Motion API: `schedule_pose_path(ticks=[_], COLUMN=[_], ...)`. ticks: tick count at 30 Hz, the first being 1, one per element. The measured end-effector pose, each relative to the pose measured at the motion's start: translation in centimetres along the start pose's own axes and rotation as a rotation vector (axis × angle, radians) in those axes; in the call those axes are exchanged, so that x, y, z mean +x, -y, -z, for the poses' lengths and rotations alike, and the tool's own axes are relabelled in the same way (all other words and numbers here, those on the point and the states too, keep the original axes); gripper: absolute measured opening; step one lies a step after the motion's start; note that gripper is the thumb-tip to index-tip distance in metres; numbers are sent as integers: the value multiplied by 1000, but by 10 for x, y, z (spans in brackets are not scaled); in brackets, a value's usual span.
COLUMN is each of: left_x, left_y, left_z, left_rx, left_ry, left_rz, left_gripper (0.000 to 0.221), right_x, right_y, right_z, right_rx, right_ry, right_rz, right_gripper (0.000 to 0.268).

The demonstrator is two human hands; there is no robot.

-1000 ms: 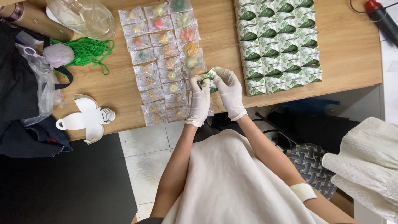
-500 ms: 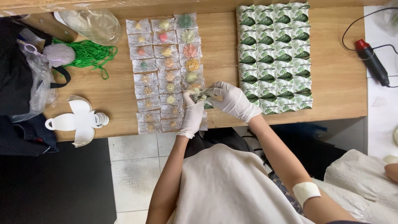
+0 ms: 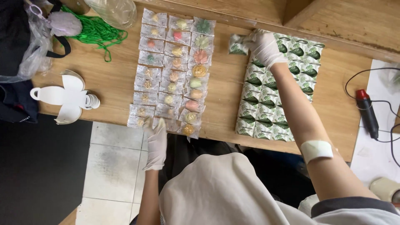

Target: The person picks up small flower-shaped items wrapped in clear plastic from a tray on the table, wraps each one in green leaf-patterned paper, and places the wrapped items into a white paper box, building up a stack of finished wrapped pieces.

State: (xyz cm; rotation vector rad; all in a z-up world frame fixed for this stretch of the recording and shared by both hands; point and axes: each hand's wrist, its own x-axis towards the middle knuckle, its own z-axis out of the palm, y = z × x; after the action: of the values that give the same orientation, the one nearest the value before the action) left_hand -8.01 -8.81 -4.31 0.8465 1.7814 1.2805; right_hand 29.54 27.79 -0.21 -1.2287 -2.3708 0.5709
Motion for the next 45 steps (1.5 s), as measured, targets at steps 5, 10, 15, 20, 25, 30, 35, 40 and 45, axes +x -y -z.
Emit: schedule_pose_path(ticks=[5,10,15,20,25,30,35,40,45], left_x=[-51,-83,-89,-79,-69,-64,-39,14,99], left_y=[32,22,14,10,15,17,0,0,-24], left_z=[59,72,63,55,56,61,89,147,212], left_rx=[151,-7,60,41,59,123,184,638,590], left_ry=[-165,-349,-387,-374,-325,-340,-389,-502,-707], left_rz=[92,284,405,358,297,216,195,-264,292], left_gripper=[60,69,68,69,69,69,67,35,55], right_x=[34,40,38,27,12,14,19,-20,-80], right_y=[-68,-78,-133,-65,-101,-75,-5,49,157], right_z=[-19,-30,-65,-32,-57,-43,-19,-26,-51], right_rx=[-295,-171,-221,-296,-495,-513,-566,-328,-102], right_ry=[-24,-176,-39,192,-21,53,29,-384,-431], right_rz=[22,-51,-213,-394,14,-145,-115,22,-113], right_gripper=[40,36,31,34,59,47,60,60,56])
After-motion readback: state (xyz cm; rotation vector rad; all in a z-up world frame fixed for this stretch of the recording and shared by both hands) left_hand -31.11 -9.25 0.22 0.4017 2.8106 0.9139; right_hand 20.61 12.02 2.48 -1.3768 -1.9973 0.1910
